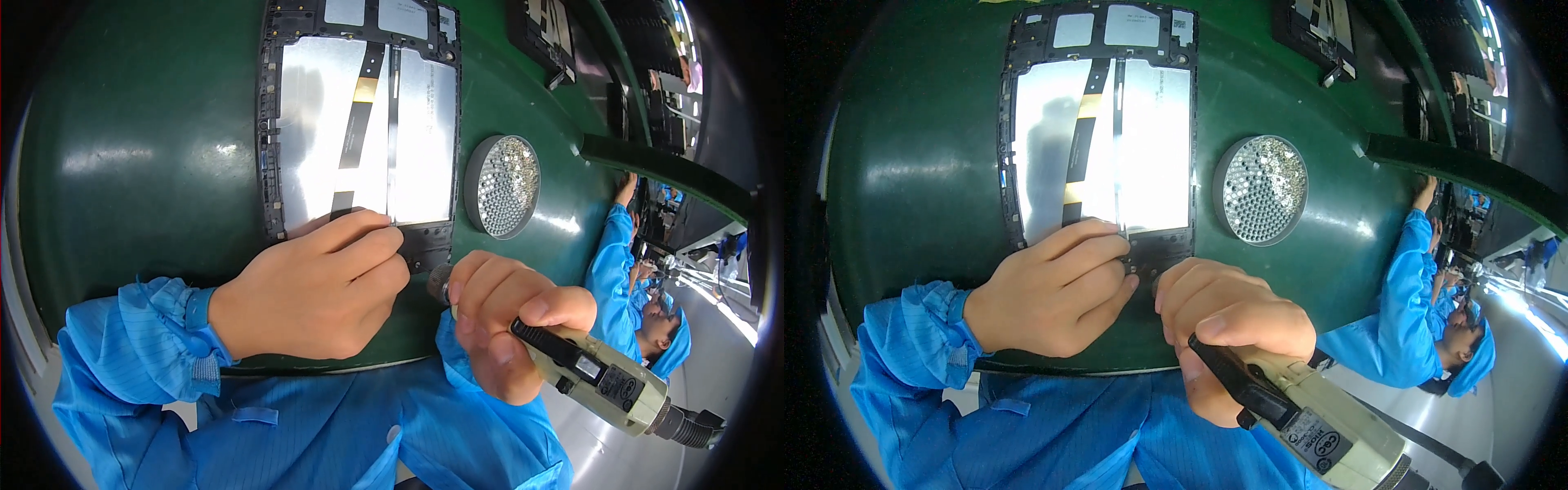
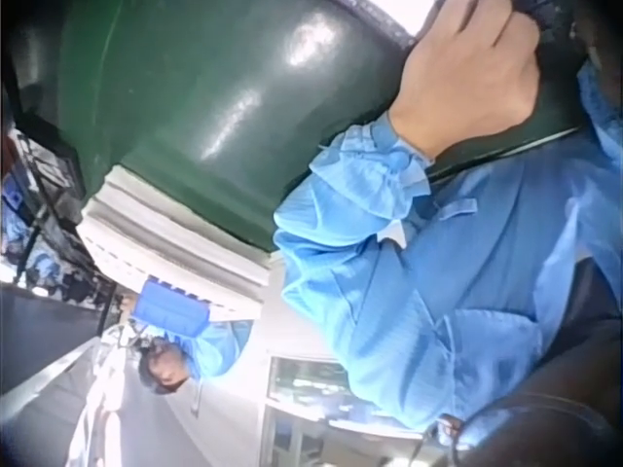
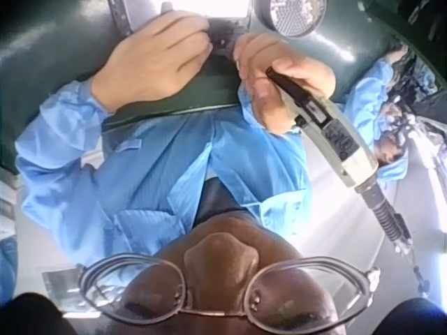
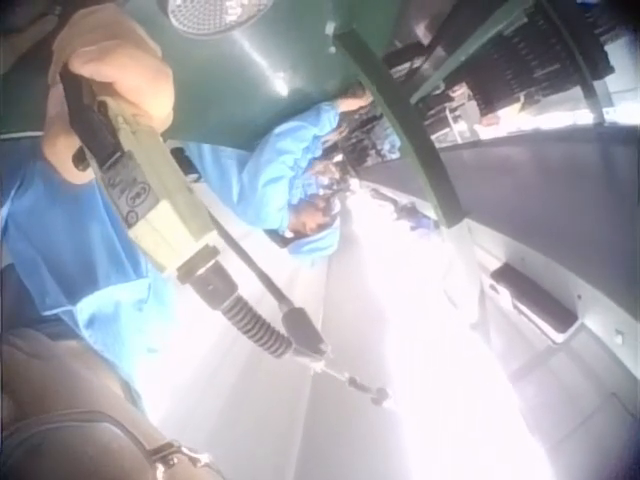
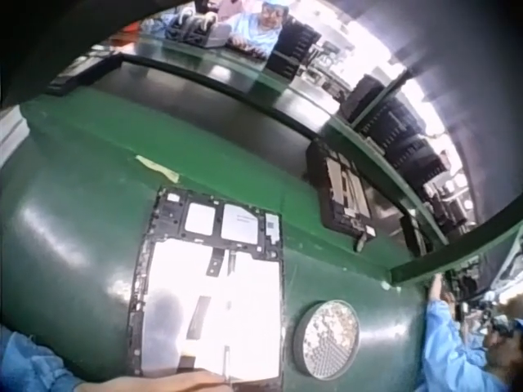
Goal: The person assembles electronic devices on a production line by positioning components, driving screws with an electric screwdriver, and placing the assembled units back onto the conveyor belt.
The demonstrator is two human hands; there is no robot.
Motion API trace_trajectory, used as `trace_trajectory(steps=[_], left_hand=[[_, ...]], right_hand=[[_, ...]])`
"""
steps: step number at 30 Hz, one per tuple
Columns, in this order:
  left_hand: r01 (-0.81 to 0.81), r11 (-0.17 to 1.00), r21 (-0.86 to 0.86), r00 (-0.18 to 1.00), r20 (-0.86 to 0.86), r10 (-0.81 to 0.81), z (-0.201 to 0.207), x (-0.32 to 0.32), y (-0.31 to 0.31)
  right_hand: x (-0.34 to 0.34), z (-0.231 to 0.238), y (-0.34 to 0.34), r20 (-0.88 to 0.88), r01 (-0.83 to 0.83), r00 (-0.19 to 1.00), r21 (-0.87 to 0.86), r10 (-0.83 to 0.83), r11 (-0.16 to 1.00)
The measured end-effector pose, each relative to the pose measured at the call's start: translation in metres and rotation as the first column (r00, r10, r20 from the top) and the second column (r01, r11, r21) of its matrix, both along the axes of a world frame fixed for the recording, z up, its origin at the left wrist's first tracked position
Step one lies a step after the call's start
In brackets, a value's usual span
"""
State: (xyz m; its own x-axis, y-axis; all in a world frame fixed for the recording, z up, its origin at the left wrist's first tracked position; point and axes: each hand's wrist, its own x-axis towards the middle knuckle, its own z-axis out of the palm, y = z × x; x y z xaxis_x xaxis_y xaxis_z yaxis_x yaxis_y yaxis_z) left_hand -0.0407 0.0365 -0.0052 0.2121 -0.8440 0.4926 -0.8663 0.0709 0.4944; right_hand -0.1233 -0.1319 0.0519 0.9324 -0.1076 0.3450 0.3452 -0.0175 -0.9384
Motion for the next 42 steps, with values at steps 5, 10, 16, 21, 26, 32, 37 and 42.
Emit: trace_trajectory(steps=[5,10,16,21,26,32,37,42], left_hand=[[-0.019,1.000,0.007,1.000,0.012,0.019,0.003,-0.001,0.001],[-0.048,0.996,-0.073,0.998,-0.045,0.045,-0.001,-0.004,-0.004],[-0.066,0.997,0.036,0.998,-0.022,0.066,0.007,-0.004,-0.008],[-0.026,0.996,0.080,1.000,-0.004,0.027,0.009,-0.002,-0.012],[-0.001,0.996,0.084,1.000,-0.005,0.001,0.010,-0.002,-0.009],[-0.052,0.999,0.001,0.990,0.130,0.052,0.005,-0.007,-0.012],[-0.029,1.000,0.012,0.987,0.158,0.027,0.008,-0.005,-0.012],[-0.085,0.991,0.100,0.989,0.126,0.072,0.014,-0.010,0.001]], right_hand=[[0.002,-0.003,0.000,0.034,-0.029,0.999,-0.012,0.029,1.000],[0.001,-0.004,0.003,0.091,-0.023,0.995,-0.061,0.029,0.998],[-0.010,0.005,-0.029,0.131,0.031,0.991,0.043,-0.036,0.999],[-0.023,0.009,-0.070,0.168,0.164,0.972,0.025,-0.166,0.986],[-0.033,0.003,-0.092,0.161,0.219,0.963,0.003,-0.217,0.976],[-0.036,-0.007,-0.101,0.184,0.241,0.951,0.055,-0.247,0.969],[-0.038,-0.009,-0.105,0.193,0.245,0.949,0.053,-0.251,0.968],[-0.039,-0.007,-0.110,0.215,0.279,0.934,0.068,-0.287,0.958]])
